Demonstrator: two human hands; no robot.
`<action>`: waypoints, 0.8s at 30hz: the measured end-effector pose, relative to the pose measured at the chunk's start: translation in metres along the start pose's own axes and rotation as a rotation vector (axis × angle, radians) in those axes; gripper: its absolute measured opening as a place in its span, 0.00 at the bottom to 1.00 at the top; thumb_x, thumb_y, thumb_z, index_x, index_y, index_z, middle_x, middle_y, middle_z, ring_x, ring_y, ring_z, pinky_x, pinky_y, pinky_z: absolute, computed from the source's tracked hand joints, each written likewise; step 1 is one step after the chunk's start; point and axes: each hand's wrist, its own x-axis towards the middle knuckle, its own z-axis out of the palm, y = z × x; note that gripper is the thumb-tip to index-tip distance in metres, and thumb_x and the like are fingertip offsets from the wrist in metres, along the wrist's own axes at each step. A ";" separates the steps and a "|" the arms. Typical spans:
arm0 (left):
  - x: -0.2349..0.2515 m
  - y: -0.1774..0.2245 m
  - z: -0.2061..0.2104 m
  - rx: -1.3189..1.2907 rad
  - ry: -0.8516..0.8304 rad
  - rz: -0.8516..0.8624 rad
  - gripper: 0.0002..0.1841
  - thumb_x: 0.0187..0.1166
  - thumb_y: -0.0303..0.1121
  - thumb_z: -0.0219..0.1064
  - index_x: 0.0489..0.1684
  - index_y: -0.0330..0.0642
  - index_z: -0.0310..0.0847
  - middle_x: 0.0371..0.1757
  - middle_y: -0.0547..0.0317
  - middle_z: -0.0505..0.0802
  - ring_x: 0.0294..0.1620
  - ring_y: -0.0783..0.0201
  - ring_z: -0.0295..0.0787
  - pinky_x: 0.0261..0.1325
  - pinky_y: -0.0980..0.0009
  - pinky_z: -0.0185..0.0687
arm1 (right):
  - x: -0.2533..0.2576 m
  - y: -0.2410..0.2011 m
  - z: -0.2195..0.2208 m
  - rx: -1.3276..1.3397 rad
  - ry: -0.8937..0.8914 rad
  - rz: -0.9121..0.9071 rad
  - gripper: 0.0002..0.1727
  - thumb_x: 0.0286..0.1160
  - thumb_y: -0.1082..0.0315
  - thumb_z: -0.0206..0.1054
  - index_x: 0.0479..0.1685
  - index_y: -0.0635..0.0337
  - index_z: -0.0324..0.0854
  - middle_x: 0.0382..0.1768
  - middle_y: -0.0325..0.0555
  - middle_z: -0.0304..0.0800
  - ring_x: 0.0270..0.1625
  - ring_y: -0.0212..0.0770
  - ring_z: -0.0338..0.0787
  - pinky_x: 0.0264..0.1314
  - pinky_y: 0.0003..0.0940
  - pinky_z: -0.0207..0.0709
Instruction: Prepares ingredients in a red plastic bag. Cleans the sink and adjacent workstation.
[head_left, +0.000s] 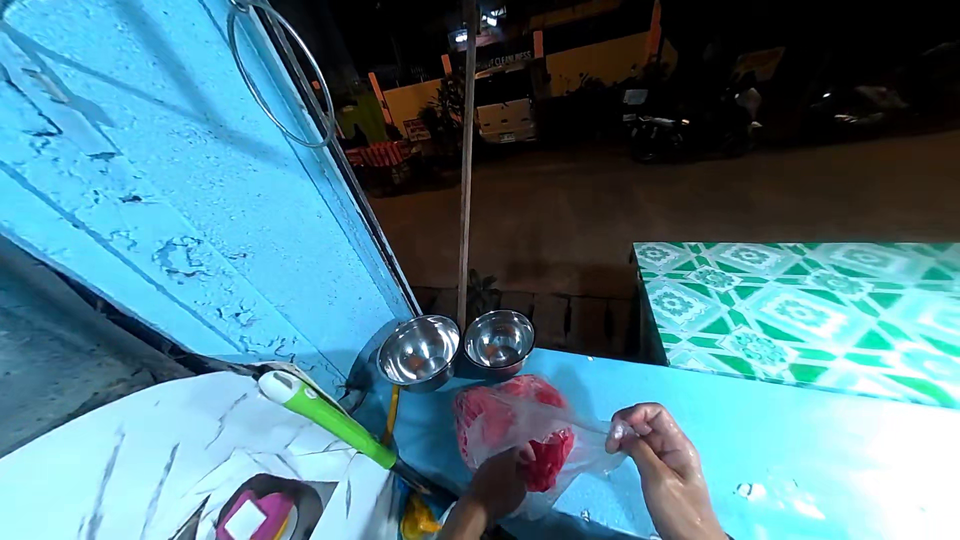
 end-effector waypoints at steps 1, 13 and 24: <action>0.000 0.008 -0.003 -0.003 0.059 -0.071 0.21 0.91 0.32 0.49 0.74 0.34 0.77 0.67 0.37 0.88 0.72 0.42 0.84 0.77 0.44 0.73 | 0.001 -0.001 0.001 -0.002 -0.007 -0.002 0.13 0.73 0.86 0.55 0.45 0.59 0.75 0.35 0.38 0.91 0.34 0.31 0.91 0.42 0.27 0.88; 0.030 0.033 -0.032 0.338 0.332 -0.099 0.25 0.89 0.41 0.56 0.77 0.34 0.76 0.77 0.36 0.81 0.83 0.40 0.72 0.85 0.42 0.62 | 0.016 0.002 0.008 -0.088 -0.071 -0.033 0.14 0.67 0.85 0.53 0.44 0.59 0.78 0.33 0.37 0.90 0.34 0.30 0.90 0.41 0.25 0.87; -0.005 0.025 -0.030 0.101 0.172 -0.130 0.28 0.92 0.50 0.50 0.72 0.35 0.80 0.67 0.37 0.89 0.72 0.42 0.85 0.76 0.42 0.73 | 0.024 0.007 0.007 -0.268 -0.043 -0.113 0.13 0.66 0.81 0.53 0.29 0.57 0.81 0.32 0.36 0.88 0.33 0.27 0.87 0.37 0.21 0.84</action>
